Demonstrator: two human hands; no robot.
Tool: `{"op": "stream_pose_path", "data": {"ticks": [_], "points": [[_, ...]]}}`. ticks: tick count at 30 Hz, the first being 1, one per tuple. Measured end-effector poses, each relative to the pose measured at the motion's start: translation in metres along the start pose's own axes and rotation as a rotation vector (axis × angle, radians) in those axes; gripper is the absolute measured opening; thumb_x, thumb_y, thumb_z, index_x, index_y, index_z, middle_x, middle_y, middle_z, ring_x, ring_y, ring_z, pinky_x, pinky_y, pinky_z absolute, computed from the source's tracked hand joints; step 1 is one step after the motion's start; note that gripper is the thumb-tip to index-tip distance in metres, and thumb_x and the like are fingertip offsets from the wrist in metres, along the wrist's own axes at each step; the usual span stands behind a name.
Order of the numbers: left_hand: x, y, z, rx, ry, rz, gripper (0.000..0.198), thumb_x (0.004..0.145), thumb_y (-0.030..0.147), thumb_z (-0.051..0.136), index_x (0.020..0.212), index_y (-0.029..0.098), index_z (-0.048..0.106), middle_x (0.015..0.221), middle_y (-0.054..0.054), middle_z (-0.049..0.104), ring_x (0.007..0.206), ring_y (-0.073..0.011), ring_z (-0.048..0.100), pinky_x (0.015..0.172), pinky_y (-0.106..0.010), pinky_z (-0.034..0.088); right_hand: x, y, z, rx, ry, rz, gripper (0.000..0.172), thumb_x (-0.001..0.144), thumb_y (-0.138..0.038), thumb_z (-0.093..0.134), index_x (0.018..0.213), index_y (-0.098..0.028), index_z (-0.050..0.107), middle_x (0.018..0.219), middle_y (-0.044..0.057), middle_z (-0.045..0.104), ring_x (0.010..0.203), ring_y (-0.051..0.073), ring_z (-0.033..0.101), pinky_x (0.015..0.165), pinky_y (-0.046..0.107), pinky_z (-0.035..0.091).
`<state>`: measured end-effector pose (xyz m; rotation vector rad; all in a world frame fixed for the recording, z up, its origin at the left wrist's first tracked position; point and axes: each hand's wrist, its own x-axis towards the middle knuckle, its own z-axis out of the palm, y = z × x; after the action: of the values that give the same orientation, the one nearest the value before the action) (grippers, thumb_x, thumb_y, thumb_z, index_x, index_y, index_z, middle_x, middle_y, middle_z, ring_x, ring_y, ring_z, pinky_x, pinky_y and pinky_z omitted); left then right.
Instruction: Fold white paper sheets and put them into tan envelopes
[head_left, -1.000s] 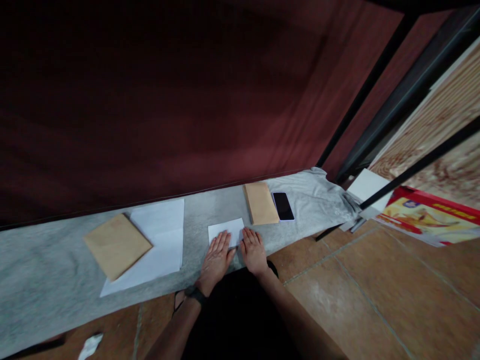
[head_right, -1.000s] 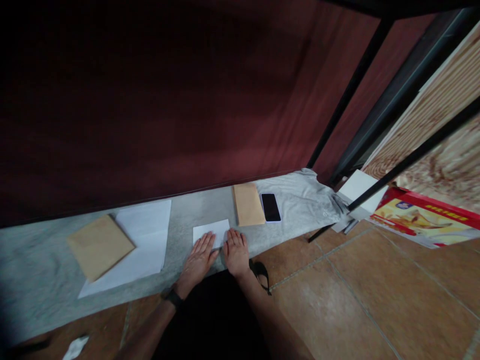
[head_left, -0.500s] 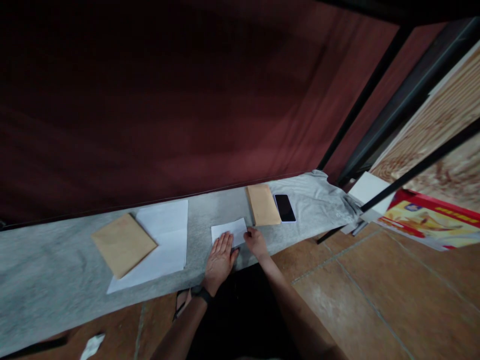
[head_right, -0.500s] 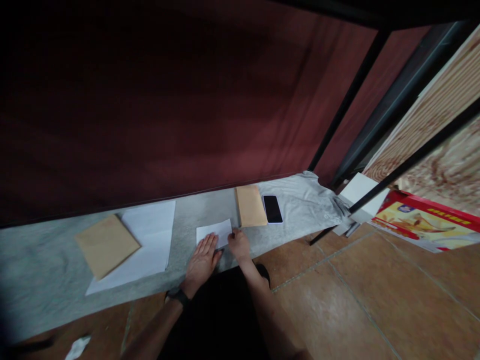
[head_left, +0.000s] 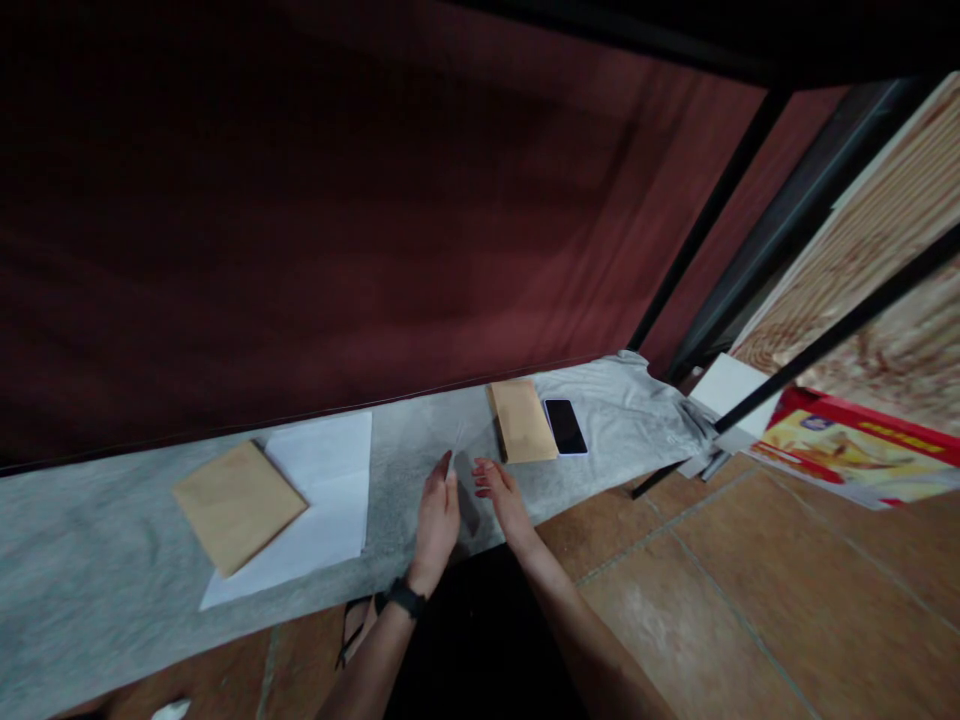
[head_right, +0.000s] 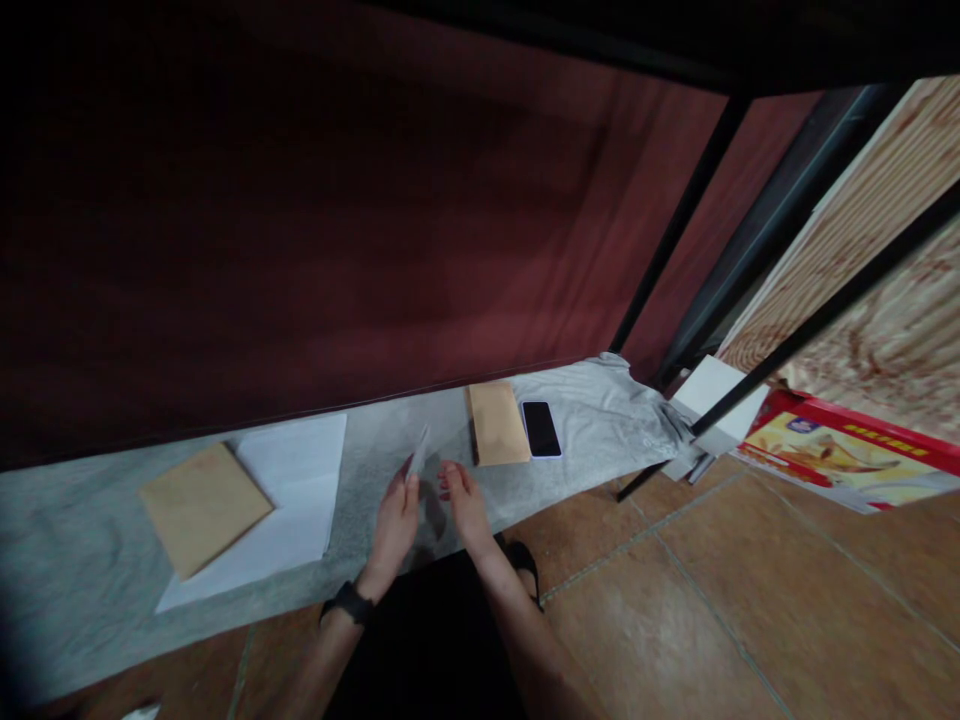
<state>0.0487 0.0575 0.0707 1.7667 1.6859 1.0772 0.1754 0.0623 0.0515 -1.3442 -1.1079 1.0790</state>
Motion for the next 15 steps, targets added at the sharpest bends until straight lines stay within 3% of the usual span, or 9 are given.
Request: {"op": "stream_pose_path", "data": {"ticks": [3, 6, 8, 12, 15], "points": [[0.003, 0.001, 0.003, -0.314, 0.048, -0.239, 0.057, 0.102, 0.051, 0.024, 0.120, 0.012, 0.062, 0.119, -0.016, 0.071, 0.111, -0.0257, 0.067, 0.096, -0.041, 0.053, -0.008, 0.010, 0.001, 0.133, 0.014, 0.156, 0.047, 0.090, -0.056, 0.052, 0.112, -0.018, 0.066, 0.103, 0.011, 0.072, 0.085, 0.022, 0.069, 0.070, 0.032, 0.058], [0.001, -0.001, 0.012, -0.508, 0.051, -0.300, 0.059, 0.102, 0.052, 0.015, 0.129, 0.015, 0.053, 0.123, -0.014, 0.070, 0.108, -0.0229, 0.069, 0.087, -0.039, 0.058, -0.017, 0.020, 0.005, 0.295, -0.071, 0.259, 0.048, 0.082, -0.056, 0.061, 0.111, -0.018, 0.066, 0.100, 0.009, 0.072, 0.080, 0.022, 0.068, 0.065, 0.032, 0.058], [-0.002, -0.005, 0.015, -0.605, 0.053, -0.341, 0.053, 0.102, 0.049, 0.019, 0.131, 0.016, 0.050, 0.126, -0.013, 0.068, 0.108, -0.0227, 0.069, 0.085, -0.039, 0.060, -0.020, 0.024, 0.009, 0.365, -0.088, 0.275, 0.047, 0.079, -0.055, 0.065, 0.108, -0.017, 0.065, 0.096, 0.008, 0.071, 0.074, 0.020, 0.066, 0.060, 0.031, 0.057], [-0.004, -0.025, 0.010, -0.795, 0.126, -0.441, 0.037, 0.093, 0.037, 0.050, 0.121, 0.016, 0.057, 0.122, -0.014, 0.069, 0.106, -0.0240, 0.069, 0.085, -0.038, 0.059, -0.013, 0.032, 0.008, 0.166, -0.023, 0.187, 0.037, 0.078, -0.050, 0.062, 0.097, -0.018, 0.064, 0.075, 0.002, 0.065, 0.057, 0.015, 0.058, 0.048, 0.026, 0.050], [0.000, -0.045, -0.001, -0.707, 0.229, -0.458, 0.044, 0.085, 0.035, 0.060, 0.125, 0.016, 0.056, 0.105, -0.010, 0.072, 0.091, -0.0206, 0.070, 0.075, -0.033, 0.058, -0.001, 0.038, 0.002, -0.042, -0.002, 0.077, 0.030, 0.083, -0.045, 0.054, 0.094, -0.018, 0.063, 0.065, -0.001, 0.058, 0.050, 0.013, 0.051, 0.044, 0.023, 0.045]]}}
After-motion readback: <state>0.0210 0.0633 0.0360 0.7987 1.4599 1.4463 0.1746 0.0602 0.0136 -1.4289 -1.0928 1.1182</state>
